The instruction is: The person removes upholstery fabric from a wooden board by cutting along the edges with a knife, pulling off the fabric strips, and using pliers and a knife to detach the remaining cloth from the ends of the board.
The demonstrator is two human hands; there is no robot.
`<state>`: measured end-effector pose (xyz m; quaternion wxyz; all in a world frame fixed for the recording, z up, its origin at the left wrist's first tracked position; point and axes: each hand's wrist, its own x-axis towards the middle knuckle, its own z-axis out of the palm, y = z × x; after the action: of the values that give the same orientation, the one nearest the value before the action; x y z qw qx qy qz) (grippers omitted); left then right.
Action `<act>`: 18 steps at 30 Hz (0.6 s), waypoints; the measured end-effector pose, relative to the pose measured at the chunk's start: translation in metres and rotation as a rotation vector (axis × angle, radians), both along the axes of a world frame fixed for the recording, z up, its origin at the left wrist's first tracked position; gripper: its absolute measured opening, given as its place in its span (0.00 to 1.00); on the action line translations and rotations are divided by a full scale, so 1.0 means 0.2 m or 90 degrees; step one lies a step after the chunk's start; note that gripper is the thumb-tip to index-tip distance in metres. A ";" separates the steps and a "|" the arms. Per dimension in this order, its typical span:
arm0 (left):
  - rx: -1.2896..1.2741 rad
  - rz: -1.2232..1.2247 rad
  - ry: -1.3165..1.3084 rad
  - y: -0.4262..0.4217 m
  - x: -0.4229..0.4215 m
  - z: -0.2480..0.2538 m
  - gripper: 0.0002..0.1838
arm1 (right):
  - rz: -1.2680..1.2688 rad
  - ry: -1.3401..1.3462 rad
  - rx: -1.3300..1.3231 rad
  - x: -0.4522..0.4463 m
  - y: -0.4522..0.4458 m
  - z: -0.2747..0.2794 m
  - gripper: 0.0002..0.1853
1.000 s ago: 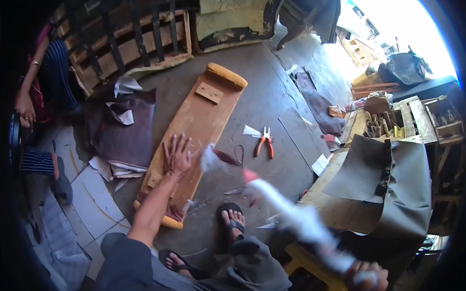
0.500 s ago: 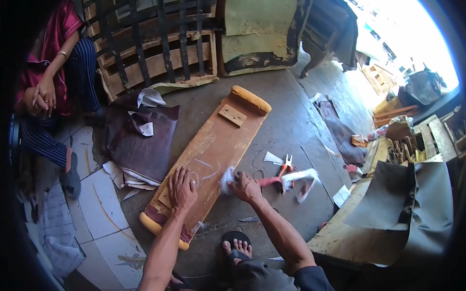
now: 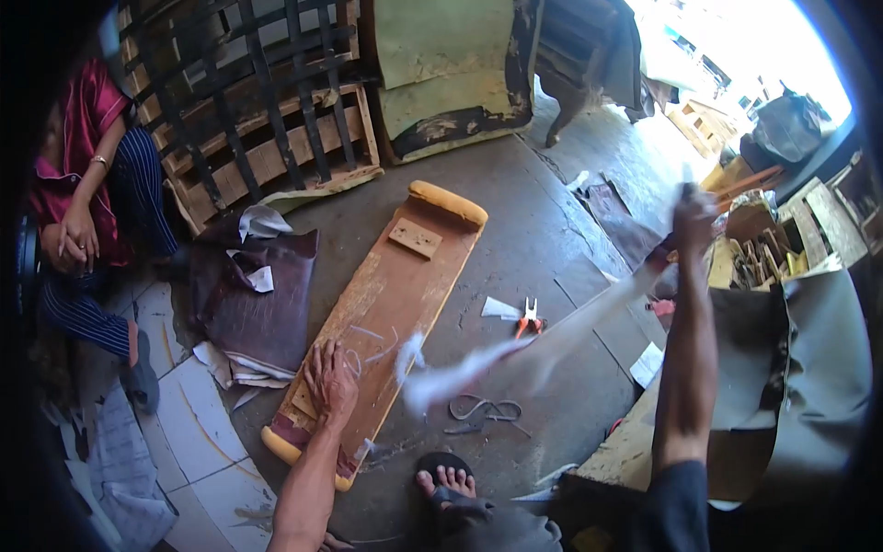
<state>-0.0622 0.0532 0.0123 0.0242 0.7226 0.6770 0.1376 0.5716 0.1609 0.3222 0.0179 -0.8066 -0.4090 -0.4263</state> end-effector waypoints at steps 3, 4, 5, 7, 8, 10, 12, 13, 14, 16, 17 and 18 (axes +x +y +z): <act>0.005 0.026 -0.052 -0.01 0.06 0.11 0.22 | -0.072 -0.168 0.239 -0.26 -0.14 0.17 0.21; 0.011 0.020 -0.050 0.01 0.08 0.11 0.22 | 0.004 -0.245 0.187 -0.25 -0.22 0.05 0.20; -0.007 -0.009 -0.171 0.03 0.12 0.08 0.20 | 0.312 -0.204 0.186 -0.48 -0.26 -0.10 0.15; 0.067 -0.034 -0.229 0.02 0.21 0.08 0.14 | 0.402 0.290 -0.088 -1.07 -0.41 -0.49 0.11; 0.069 -0.041 -0.228 0.02 0.21 0.09 0.14 | 0.442 0.538 -0.162 -1.34 -0.50 -0.65 0.12; 0.046 0.007 -0.105 -0.03 0.18 0.11 0.15 | 0.250 0.805 -0.408 -1.72 -0.46 -0.93 0.38; 0.040 0.012 -0.104 -0.07 0.10 0.11 0.17 | 0.134 0.845 -0.483 -1.93 -0.40 -1.03 0.48; 0.056 -0.013 -0.103 -0.10 0.07 0.08 0.19 | 0.112 0.894 -0.588 -1.97 -0.35 -1.07 0.50; 0.070 -0.046 -0.103 -0.10 0.06 0.06 0.20 | 0.129 0.867 -0.561 -2.01 -0.35 -1.10 0.44; 0.057 -0.057 -0.124 -0.08 0.08 0.10 0.23 | 0.176 0.770 -0.512 -2.02 -0.34 -1.28 0.38; 0.030 -0.034 -0.097 -0.08 0.11 0.14 0.25 | 0.164 0.766 -0.500 -2.00 -0.32 -1.33 0.38; -0.002 -0.004 -0.070 -0.09 0.12 0.17 0.27 | 0.183 0.811 -0.504 -1.99 -0.32 -1.36 0.35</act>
<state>-0.0377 0.0356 0.0461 0.0627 0.7159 0.6727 0.1761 0.1737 0.0972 0.0499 0.0153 -0.7817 -0.5431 0.3061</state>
